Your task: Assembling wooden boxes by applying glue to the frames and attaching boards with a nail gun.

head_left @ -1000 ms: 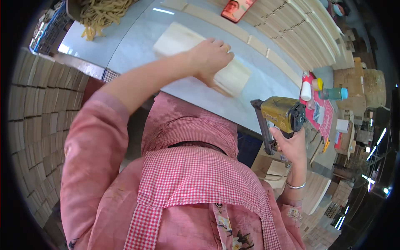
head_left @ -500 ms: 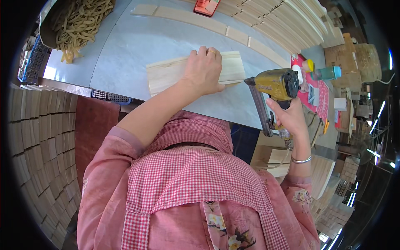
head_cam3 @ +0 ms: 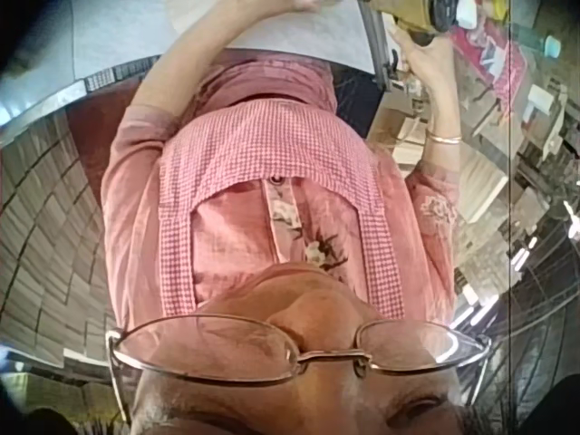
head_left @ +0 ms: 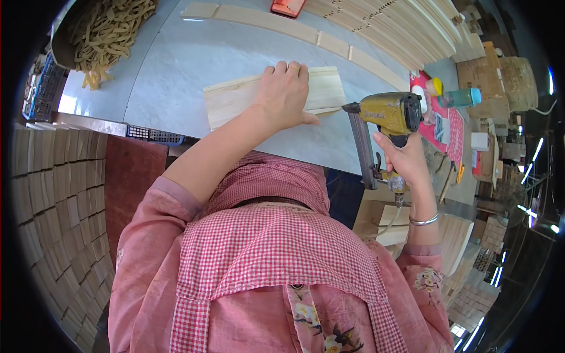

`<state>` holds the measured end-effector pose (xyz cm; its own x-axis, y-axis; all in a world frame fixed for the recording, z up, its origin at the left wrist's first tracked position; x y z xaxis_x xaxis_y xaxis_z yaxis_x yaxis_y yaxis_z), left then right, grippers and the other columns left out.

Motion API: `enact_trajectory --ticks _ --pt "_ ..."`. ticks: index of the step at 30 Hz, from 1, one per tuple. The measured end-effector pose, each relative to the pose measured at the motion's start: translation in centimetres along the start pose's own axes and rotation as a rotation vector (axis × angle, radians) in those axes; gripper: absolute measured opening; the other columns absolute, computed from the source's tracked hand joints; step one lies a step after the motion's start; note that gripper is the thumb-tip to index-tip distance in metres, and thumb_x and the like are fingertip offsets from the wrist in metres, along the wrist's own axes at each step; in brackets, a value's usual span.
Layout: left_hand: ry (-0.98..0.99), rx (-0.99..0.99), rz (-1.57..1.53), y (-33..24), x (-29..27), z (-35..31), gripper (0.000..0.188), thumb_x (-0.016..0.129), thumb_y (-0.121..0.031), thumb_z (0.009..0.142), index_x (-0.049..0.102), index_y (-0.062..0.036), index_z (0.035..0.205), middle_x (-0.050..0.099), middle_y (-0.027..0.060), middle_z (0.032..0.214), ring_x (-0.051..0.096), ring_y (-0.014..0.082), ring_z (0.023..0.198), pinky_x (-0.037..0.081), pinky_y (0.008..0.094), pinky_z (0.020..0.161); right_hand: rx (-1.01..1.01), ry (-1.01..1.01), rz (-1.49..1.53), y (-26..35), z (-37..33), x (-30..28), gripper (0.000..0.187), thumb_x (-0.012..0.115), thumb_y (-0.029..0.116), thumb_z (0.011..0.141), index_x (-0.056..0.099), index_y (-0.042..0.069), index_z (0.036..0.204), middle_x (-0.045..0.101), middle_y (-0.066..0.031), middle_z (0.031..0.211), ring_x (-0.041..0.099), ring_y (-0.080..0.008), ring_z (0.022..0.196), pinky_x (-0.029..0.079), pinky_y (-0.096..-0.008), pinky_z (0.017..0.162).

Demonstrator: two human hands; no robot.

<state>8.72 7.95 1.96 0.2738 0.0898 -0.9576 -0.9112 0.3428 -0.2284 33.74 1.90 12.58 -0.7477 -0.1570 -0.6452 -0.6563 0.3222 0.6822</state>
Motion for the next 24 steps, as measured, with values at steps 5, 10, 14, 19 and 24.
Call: enact_trajectory --ticks 5,10,14,19,24 --pt "-0.241 0.029 0.116 5.3 -1.9 -6.1 0.101 0.086 -0.057 0.061 0.052 0.0026 0.135 0.056 0.0189 0.134 0.056 0.0336 0.118 0.043 0.0437 0.105 -0.020 -0.063 -0.070 0.9 -1.8 0.0 0.024 0.076 0.021 0.089 0.068 -0.002 0.089 0.057 -0.0021 0.058 0.046 -0.0099 0.042 0.038 -0.0251 0.041" --pt "-0.150 -0.030 0.056 6.1 -2.1 -7.3 0.087 0.085 -0.045 0.061 0.058 0.0031 0.129 0.062 0.0168 0.121 0.059 0.0298 0.105 0.044 0.0393 0.099 -0.108 0.018 -0.053 1.4 -2.5 1.1 0.024 0.076 0.020 0.088 0.070 -0.003 0.094 0.062 -0.0039 0.064 0.049 -0.0108 0.045 0.040 -0.0255 0.044" --pt "-0.197 -0.056 0.026 4.9 -1.6 -6.2 0.081 0.083 -0.038 0.060 0.061 0.0026 0.127 0.063 0.0157 0.121 0.059 0.0290 0.104 0.045 0.0372 0.097 -0.219 0.053 -0.060 2.1 -2.0 2.6 0.026 0.077 0.020 0.088 0.070 -0.003 0.098 0.065 -0.0048 0.067 0.050 -0.0115 0.046 0.042 -0.0260 0.046" --pt "-0.144 -0.078 0.001 4.5 -1.8 -5.7 0.081 0.081 -0.034 0.061 0.058 0.0021 0.129 0.061 0.0149 0.126 0.058 0.0289 0.111 0.045 0.0372 0.099 -0.242 0.074 -0.070 2.4 -1.4 2.9 0.030 0.077 0.020 0.087 0.071 -0.005 0.103 0.066 -0.0063 0.068 0.051 -0.0125 0.047 0.044 -0.0268 0.048" --pt "-0.141 -0.079 -0.013 4.7 -1.6 -5.8 0.082 0.081 -0.035 0.062 0.057 0.0018 0.130 0.060 0.0142 0.128 0.058 0.0288 0.112 0.045 0.0373 0.099 -0.151 0.103 -0.097 3.2 -1.1 3.1 0.029 0.077 0.020 0.088 0.070 -0.005 0.100 0.065 -0.0060 0.066 0.052 -0.0122 0.047 0.044 -0.0267 0.047"
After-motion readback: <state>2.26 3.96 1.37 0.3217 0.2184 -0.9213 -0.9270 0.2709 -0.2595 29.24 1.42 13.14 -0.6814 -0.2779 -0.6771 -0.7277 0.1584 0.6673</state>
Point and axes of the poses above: each hand's wrist, its own z-axis towards the middle knuckle, its own x-axis out of the palm, y = z × x, the point moved 1 cm from there along z, towards the middle knuckle
